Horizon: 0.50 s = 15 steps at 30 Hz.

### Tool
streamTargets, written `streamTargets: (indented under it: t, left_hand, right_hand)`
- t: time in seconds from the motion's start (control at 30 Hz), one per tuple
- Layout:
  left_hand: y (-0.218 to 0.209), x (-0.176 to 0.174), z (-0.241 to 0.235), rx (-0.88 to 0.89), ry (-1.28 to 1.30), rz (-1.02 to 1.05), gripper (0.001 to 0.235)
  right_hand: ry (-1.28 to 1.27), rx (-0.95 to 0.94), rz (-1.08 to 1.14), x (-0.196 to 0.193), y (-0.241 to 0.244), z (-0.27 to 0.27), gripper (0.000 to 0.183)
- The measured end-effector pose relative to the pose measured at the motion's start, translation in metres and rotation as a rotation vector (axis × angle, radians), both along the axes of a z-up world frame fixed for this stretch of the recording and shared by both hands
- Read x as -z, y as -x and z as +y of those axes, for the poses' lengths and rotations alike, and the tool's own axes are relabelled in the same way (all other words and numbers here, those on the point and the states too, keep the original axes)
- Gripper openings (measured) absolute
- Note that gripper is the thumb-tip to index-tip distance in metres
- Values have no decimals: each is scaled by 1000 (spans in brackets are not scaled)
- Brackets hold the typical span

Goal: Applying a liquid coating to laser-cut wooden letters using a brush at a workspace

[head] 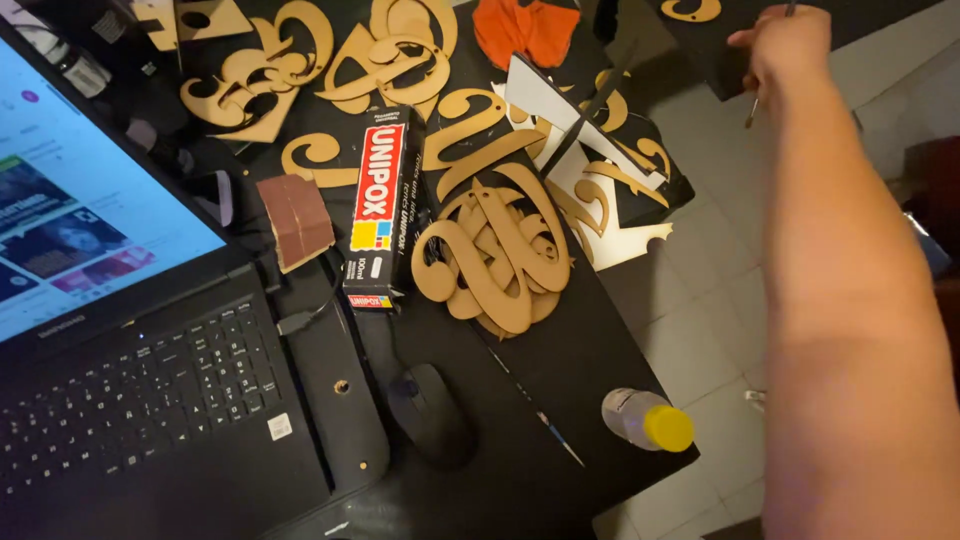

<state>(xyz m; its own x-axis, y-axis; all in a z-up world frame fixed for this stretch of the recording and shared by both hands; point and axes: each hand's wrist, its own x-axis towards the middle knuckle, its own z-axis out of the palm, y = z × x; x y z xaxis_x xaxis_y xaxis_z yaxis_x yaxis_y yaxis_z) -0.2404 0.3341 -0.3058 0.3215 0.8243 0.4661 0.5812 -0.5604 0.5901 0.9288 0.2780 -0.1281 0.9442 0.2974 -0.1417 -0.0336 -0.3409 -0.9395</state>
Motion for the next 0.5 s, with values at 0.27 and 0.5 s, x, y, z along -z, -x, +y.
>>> streamTargets:
  t: [0.27,0.5]
  left_hand:
    - [47,36,-101,-96,-23,34,21]
    - [-164,-88,-207,-308,-57,-35,11]
  right_hand:
    - [-31,-553,-498,-47,161,-82,15]
    - [597,-923,-345,-120,320,-91,26]
